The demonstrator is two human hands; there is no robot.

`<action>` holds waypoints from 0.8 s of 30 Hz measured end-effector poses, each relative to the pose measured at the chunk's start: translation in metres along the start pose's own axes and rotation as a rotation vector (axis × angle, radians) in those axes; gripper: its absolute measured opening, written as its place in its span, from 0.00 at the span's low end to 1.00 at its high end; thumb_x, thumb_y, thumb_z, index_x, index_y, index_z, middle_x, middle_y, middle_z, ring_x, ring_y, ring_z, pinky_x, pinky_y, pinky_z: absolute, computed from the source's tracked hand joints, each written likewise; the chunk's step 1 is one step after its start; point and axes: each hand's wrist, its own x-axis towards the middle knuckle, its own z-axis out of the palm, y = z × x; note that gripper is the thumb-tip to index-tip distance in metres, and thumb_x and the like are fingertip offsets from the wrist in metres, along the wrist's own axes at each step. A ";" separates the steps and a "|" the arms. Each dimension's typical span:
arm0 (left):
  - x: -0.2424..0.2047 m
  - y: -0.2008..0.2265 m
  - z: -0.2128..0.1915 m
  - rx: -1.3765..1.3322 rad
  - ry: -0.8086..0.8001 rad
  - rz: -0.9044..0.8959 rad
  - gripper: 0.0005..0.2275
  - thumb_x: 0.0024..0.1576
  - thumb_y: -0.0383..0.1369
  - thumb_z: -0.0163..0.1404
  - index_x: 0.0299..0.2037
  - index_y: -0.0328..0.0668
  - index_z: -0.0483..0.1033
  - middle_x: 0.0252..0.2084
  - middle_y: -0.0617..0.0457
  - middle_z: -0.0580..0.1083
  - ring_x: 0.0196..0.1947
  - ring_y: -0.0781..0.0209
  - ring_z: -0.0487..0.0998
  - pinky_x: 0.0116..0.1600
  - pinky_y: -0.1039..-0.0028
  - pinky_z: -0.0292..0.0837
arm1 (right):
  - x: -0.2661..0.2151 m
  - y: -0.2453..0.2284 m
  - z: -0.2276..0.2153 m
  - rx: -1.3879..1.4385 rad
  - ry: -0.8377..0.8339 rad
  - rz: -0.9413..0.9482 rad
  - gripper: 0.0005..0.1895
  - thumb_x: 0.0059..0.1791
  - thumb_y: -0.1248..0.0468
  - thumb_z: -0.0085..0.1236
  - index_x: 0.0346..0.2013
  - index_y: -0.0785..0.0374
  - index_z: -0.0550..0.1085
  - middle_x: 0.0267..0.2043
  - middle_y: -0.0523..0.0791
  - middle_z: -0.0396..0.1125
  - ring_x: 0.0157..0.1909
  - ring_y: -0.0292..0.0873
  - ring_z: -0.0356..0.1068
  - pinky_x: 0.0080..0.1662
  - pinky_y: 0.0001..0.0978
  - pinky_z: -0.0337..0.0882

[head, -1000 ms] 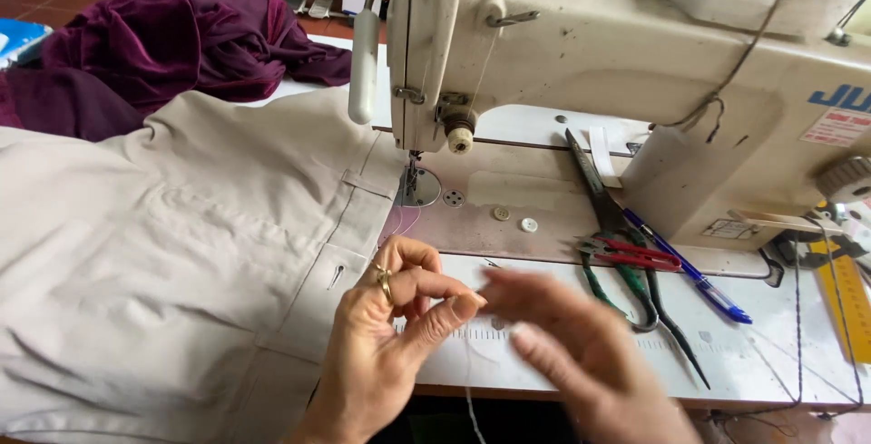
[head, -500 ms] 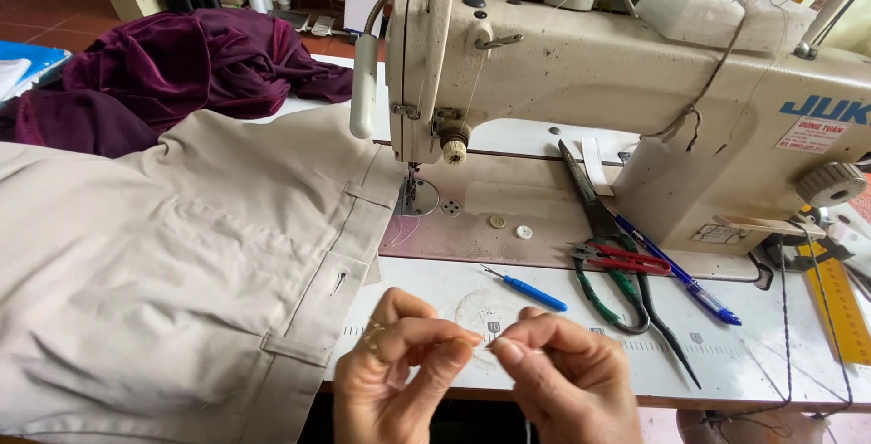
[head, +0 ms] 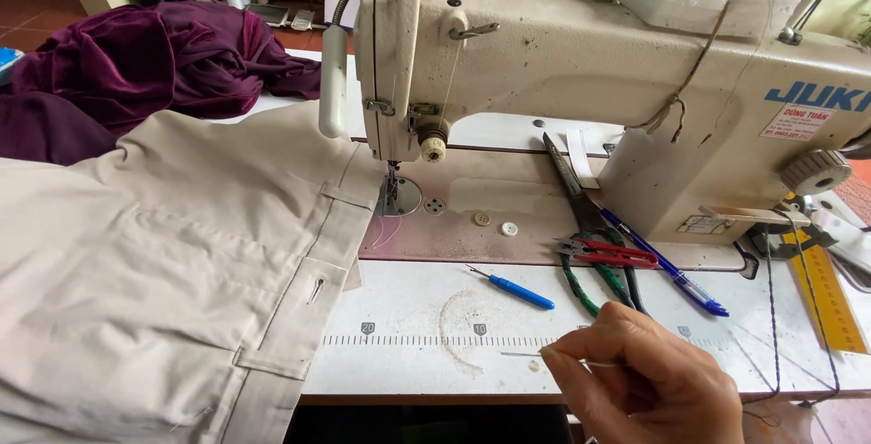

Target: A person threads a needle and hand-sews a button onto a pair of beige trousers at a sewing workstation.

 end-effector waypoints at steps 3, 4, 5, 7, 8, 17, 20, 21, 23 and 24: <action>0.029 -0.009 -0.003 0.168 -0.048 0.071 0.06 0.52 0.38 0.55 0.38 0.52 0.80 0.29 0.63 0.65 0.25 0.65 0.66 0.20 0.74 0.64 | 0.000 0.004 -0.003 -0.116 -0.058 -0.156 0.07 0.36 0.70 0.63 0.16 0.59 0.74 0.13 0.38 0.51 0.15 0.32 0.44 0.22 0.20 0.46; 0.023 -0.020 -0.002 0.225 -0.062 0.095 0.07 0.52 0.38 0.55 0.38 0.53 0.80 0.29 0.63 0.65 0.25 0.65 0.66 0.19 0.74 0.64 | 0.000 0.004 -0.003 -0.132 -0.074 -0.196 0.06 0.37 0.69 0.63 0.17 0.58 0.74 0.14 0.37 0.52 0.15 0.32 0.45 0.21 0.20 0.47; 0.016 -0.030 0.000 0.282 -0.077 0.118 0.07 0.52 0.39 0.55 0.38 0.53 0.80 0.30 0.64 0.65 0.25 0.64 0.66 0.19 0.74 0.64 | 0.000 0.005 -0.003 -0.149 -0.089 -0.236 0.06 0.37 0.69 0.63 0.18 0.57 0.74 0.14 0.37 0.53 0.15 0.32 0.46 0.21 0.19 0.48; -0.023 -0.067 0.004 0.393 -0.110 0.165 0.07 0.52 0.40 0.55 0.39 0.55 0.79 0.30 0.65 0.65 0.25 0.64 0.66 0.17 0.73 0.64 | 0.000 0.006 -0.004 -0.184 -0.120 -0.312 0.05 0.38 0.67 0.62 0.20 0.54 0.75 0.15 0.37 0.55 0.15 0.31 0.47 0.20 0.18 0.50; -0.045 -0.084 0.006 0.448 -0.127 0.190 0.08 0.52 0.40 0.55 0.39 0.56 0.79 0.30 0.65 0.65 0.25 0.64 0.66 0.16 0.72 0.64 | 0.000 0.007 -0.005 -0.201 -0.134 -0.351 0.05 0.39 0.67 0.62 0.21 0.53 0.75 0.16 0.36 0.56 0.15 0.31 0.48 0.19 0.17 0.51; -0.040 -0.093 0.017 0.244 -0.170 0.217 0.04 0.54 0.33 0.57 0.31 0.45 0.76 0.28 0.59 0.64 0.26 0.60 0.66 0.19 0.70 0.62 | -0.003 0.006 0.000 -0.189 -0.151 -0.322 0.05 0.39 0.67 0.61 0.19 0.55 0.75 0.15 0.38 0.56 0.15 0.32 0.49 0.19 0.18 0.52; -0.040 -0.092 0.020 0.198 -0.147 0.185 0.05 0.53 0.32 0.57 0.26 0.46 0.75 0.25 0.59 0.63 0.25 0.62 0.65 0.19 0.72 0.60 | -0.005 0.002 0.002 -0.165 -0.132 -0.266 0.05 0.37 0.68 0.62 0.18 0.55 0.75 0.14 0.38 0.56 0.15 0.31 0.49 0.18 0.17 0.52; -0.042 -0.095 0.020 0.198 -0.147 0.185 0.05 0.53 0.32 0.57 0.26 0.46 0.75 0.25 0.59 0.63 0.25 0.62 0.65 0.19 0.72 0.60 | -0.005 0.003 0.002 -0.165 -0.132 -0.266 0.05 0.37 0.68 0.62 0.18 0.55 0.75 0.14 0.38 0.56 0.15 0.31 0.49 0.18 0.17 0.52; -0.046 -0.100 0.019 0.156 -0.225 0.127 0.07 0.56 0.38 0.53 0.27 0.51 0.77 0.27 0.63 0.65 0.27 0.66 0.67 0.19 0.73 0.63 | -0.006 0.006 0.003 -0.153 -0.136 -0.284 0.05 0.37 0.68 0.62 0.18 0.55 0.75 0.14 0.37 0.56 0.15 0.31 0.49 0.19 0.17 0.51; -0.046 -0.102 0.017 0.155 -0.225 0.127 0.07 0.56 0.38 0.53 0.27 0.51 0.77 0.27 0.63 0.65 0.27 0.66 0.67 0.19 0.73 0.63 | -0.006 0.006 0.002 -0.153 -0.136 -0.284 0.05 0.37 0.68 0.62 0.18 0.55 0.75 0.14 0.37 0.56 0.15 0.31 0.49 0.19 0.17 0.51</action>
